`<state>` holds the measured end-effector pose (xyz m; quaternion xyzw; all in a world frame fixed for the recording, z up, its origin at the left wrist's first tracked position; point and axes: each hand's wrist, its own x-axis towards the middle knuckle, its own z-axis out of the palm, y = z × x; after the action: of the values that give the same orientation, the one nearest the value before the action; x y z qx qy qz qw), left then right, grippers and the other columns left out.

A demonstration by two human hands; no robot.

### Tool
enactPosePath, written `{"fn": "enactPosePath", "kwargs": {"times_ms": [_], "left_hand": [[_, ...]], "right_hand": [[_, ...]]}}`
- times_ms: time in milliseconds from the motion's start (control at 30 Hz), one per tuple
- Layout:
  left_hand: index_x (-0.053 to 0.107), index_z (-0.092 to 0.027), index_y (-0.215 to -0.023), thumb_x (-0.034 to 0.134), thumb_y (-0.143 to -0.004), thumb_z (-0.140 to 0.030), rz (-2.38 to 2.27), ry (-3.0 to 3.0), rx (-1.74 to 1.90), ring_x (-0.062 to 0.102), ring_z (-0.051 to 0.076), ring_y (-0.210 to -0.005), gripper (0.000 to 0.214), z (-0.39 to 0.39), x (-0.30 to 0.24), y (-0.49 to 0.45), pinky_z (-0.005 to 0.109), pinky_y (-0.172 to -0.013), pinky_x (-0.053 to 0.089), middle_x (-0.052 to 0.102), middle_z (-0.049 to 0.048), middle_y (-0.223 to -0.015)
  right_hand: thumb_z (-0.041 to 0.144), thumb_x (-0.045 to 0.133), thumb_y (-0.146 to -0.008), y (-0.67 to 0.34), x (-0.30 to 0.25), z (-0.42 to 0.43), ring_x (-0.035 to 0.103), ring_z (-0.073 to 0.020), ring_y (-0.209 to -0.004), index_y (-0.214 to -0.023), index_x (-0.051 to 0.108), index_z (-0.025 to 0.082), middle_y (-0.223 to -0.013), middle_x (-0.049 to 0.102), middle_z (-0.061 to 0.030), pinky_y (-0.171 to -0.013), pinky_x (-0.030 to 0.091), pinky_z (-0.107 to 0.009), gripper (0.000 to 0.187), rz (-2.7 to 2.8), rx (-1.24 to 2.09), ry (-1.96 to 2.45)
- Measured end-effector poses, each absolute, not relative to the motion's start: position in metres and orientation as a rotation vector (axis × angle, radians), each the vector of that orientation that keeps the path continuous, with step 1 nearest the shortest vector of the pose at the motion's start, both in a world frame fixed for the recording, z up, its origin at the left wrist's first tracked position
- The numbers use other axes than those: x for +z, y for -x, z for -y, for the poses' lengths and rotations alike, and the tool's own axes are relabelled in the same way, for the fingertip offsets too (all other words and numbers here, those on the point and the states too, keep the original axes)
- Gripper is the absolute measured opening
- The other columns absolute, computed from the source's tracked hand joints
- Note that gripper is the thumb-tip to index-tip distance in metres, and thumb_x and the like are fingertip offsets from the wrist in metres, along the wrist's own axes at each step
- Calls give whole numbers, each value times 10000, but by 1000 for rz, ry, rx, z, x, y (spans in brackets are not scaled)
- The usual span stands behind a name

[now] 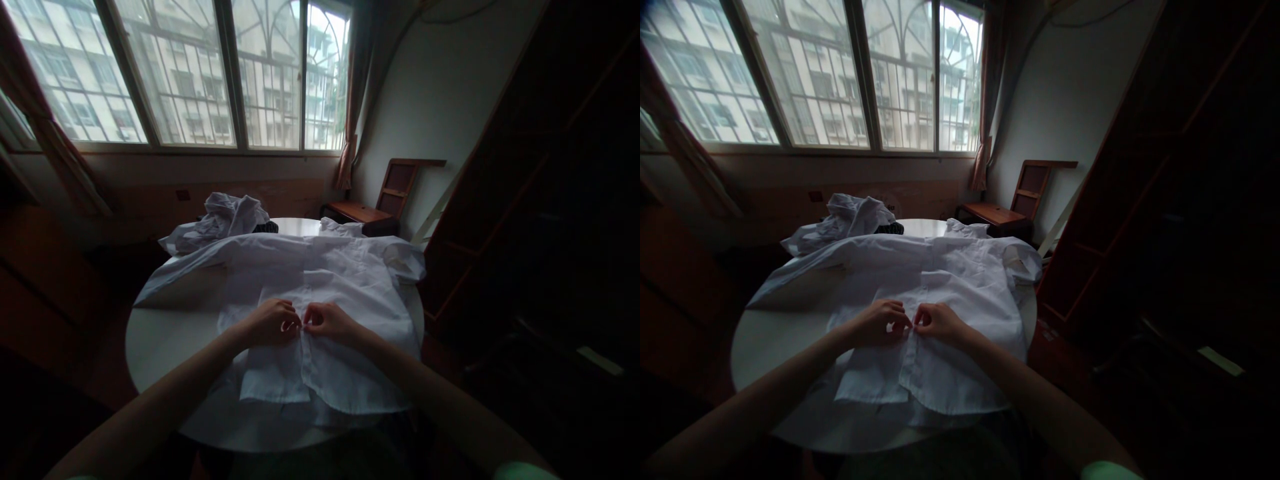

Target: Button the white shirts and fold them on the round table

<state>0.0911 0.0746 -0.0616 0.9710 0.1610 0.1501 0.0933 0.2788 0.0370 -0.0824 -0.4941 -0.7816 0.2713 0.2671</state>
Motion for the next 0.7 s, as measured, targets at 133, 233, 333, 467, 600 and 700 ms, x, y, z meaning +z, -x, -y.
{"fn": "enactPosePath", "kwargs": {"times_ms": [133, 233, 333, 467, 600, 700], "left_hand": [[683, -169, -701, 517, -651, -97, -487, -2866, 460, 494, 98, -591, 188, -73, -60, -92, 196, -551, 352, 589, 15, -601], [685, -171, -714, 518, -653, -97, -487, -2852, 436, 491, 96, -591, 192, -72, -61, -92, 198, -560, 356, 590, 16, -611], [688, -169, -722, 524, -655, -101, -499, -2825, 424, 492, 96, -598, 189, -72, -61, -92, 195, -560, 354, 587, 17, -618], [699, -174, -753, 524, -657, -101, -538, -2787, 409, 482, 87, -578, 213, -74, -62, -92, 186, -547, 342, 585, 13, -620], [710, -192, -763, 528, -677, -128, -606, -2754, 374, 459, 71, -530, 212, -76, -62, -92, 176, -522, 318, 564, -3, -577], [712, -188, -756, 534, -688, -152, -642, -2752, 350, 453, 66, -511, 194, -75, -60, -92, 174, -514, 309, 557, -5, -559]], "right_hand": [[144, 623, -655, -278, -83, -37, 435, -60, -486, -726, 611, 135, -514, 485, 60, -465, 290, -174, 73, 2094, 738, 1324], [164, 623, -665, -277, -82, -36, 431, -59, -482, -715, 606, 134, -514, 491, 57, -461, 289, -172, 61, 2092, 731, 1323], [160, 622, -664, -277, -81, -35, 434, -58, -483, -715, 603, 133, -523, 498, 53, -458, 291, -170, 61, 2090, 731, 1322], [138, 616, -655, -277, -81, -35, 432, -57, -485, -706, 600, 137, -517, 493, 56, -458, 287, -165, 54, 2097, 733, 1334], [138, 606, -657, -277, -82, -35, 427, -56, -481, -708, 602, 144, -505, 480, 61, -455, 278, -163, 52, 2101, 727, 1332], [138, 594, -662, -276, -81, -34, 424, -58, -478, -716, 608, 143, -506, 479, 60, -458, 277, -168, 56, 2115, 711, 1336]]}}
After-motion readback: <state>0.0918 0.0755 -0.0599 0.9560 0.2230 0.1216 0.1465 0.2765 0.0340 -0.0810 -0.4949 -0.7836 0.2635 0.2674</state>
